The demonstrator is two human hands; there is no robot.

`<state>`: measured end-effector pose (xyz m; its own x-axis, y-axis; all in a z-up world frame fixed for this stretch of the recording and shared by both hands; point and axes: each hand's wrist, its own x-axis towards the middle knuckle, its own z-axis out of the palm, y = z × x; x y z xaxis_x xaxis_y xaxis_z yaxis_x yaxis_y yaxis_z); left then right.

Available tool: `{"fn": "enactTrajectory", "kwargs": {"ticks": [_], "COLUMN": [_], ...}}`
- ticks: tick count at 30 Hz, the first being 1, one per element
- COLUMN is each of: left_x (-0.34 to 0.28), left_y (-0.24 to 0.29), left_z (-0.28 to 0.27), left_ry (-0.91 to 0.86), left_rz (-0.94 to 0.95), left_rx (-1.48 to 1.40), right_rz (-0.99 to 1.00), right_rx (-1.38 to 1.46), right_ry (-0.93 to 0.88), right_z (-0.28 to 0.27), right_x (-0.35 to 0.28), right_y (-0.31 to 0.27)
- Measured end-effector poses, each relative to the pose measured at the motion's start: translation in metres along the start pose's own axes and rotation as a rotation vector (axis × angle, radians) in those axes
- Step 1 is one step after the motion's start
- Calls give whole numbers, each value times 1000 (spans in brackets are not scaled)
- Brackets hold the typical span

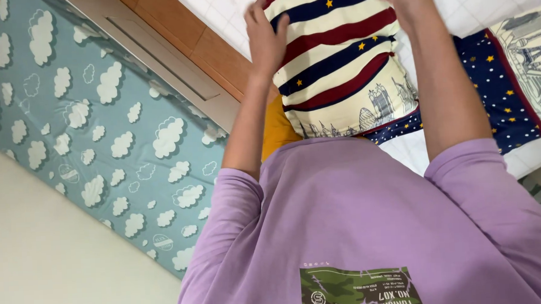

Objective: The person inserts a white pillow into a patterned pillowcase by hand. They repeatedly adjust the fabric and corners to fit the pillow inside, then smooth the case and place the finished pillow on the bed.

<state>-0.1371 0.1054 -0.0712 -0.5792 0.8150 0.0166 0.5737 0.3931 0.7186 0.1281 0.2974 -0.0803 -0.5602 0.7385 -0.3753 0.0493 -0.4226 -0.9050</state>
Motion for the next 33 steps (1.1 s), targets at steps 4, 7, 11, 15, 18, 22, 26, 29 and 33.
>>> {"fn": "enactTrajectory", "kwargs": {"ticks": [4,7,11,15,18,22,26,29,33], "left_x": [-50,-75,-88,-113,-145,-196,-194,-159,-131], "left_y": [-2,-34,-46,-76,-96,-146,-111,-59,-29], "left_z": [21,53,45,41,40,71,60,27,-9], "left_ry": [-209,-490,-424,-299,-298,-469,-649,-549,-380], "left_rz": [-78,-114,-173,-490,-559,-725,-667,-709,-763], "left_rx": [120,262,143,106,-58,-517,-547,-577,-661], "right_rz": [189,151,98,215,487,788,724,570,325], "right_rx": [-345,-616,-769,-667,-558,-378,-209,-118,-144], "right_ry": [92,-62,-121,207,368,370,418,484,429], "right_z": [27,38,40,-9,-49,-101,-69,-58,-15], "right_x": [-23,-44,-68,-87,-126,-188,-185,-167,-160], "right_y": [27,55,61,114,158,232,188,143,42]}}
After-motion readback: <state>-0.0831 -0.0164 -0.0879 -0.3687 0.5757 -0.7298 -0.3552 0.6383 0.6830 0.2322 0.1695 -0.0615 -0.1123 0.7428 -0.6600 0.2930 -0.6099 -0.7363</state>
